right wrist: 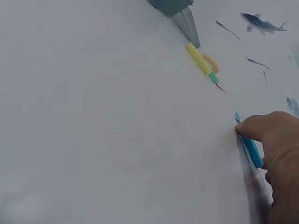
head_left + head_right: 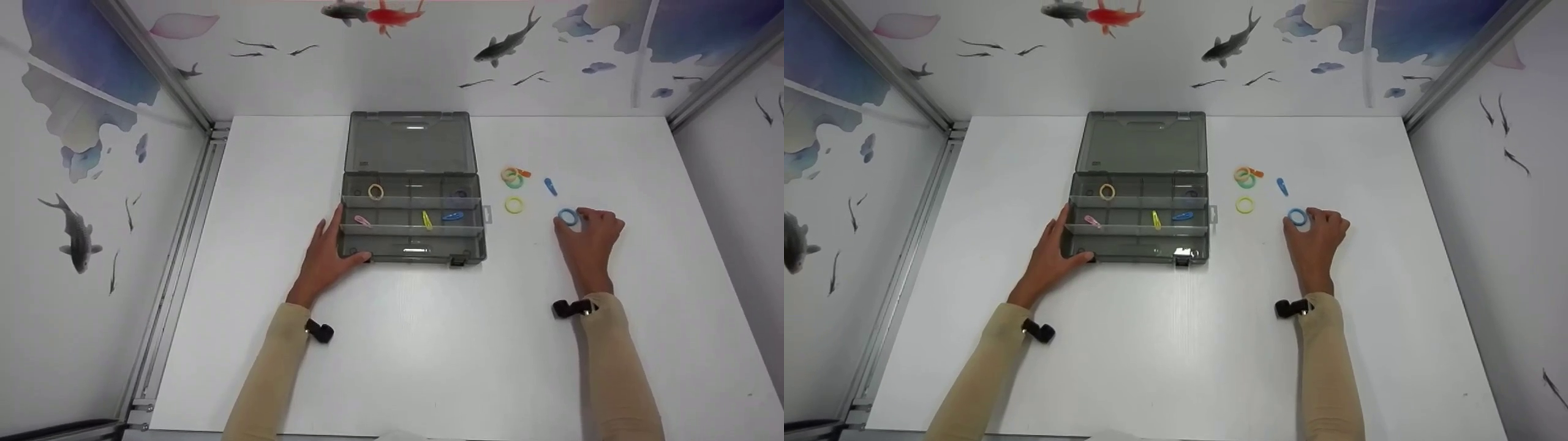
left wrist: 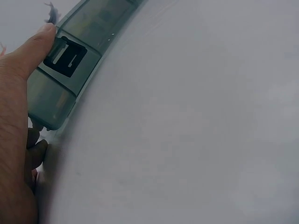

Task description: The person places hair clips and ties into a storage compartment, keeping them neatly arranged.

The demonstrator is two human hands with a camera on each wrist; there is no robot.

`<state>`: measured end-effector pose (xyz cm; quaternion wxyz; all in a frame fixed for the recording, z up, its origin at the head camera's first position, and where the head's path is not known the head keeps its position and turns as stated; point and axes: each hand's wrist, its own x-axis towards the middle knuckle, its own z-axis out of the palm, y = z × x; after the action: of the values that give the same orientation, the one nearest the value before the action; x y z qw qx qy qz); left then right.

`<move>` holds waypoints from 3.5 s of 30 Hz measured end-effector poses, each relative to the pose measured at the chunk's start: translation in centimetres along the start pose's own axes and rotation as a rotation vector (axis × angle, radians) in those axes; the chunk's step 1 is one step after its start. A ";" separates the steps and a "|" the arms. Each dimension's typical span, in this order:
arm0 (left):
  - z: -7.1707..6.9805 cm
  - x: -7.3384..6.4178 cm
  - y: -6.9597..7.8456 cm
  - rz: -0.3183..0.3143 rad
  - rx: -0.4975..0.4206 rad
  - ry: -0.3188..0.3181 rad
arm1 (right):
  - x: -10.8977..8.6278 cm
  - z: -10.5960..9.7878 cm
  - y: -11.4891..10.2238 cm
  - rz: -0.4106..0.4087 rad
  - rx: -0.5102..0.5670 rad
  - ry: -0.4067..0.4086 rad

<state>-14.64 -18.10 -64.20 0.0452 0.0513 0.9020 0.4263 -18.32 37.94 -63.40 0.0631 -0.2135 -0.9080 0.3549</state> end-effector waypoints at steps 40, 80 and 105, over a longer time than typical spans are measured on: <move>0.2 0.1 0.0 -0.008 0.000 0.010 | -0.2 -0.4 -0.7 0.009 0.117 0.039; 0.1 0.0 -0.3 -0.007 0.007 0.016 | -0.6 3.0 -10.1 -0.549 0.185 -0.065; 0.2 0.1 -0.2 0.002 0.005 0.020 | -2.2 5.7 -14.2 -0.691 0.170 -0.152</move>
<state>-14.68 -18.08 -64.45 0.0359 0.0480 0.9034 0.4245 -22.72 24.11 -57.96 0.1293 0.1388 -0.8959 0.4017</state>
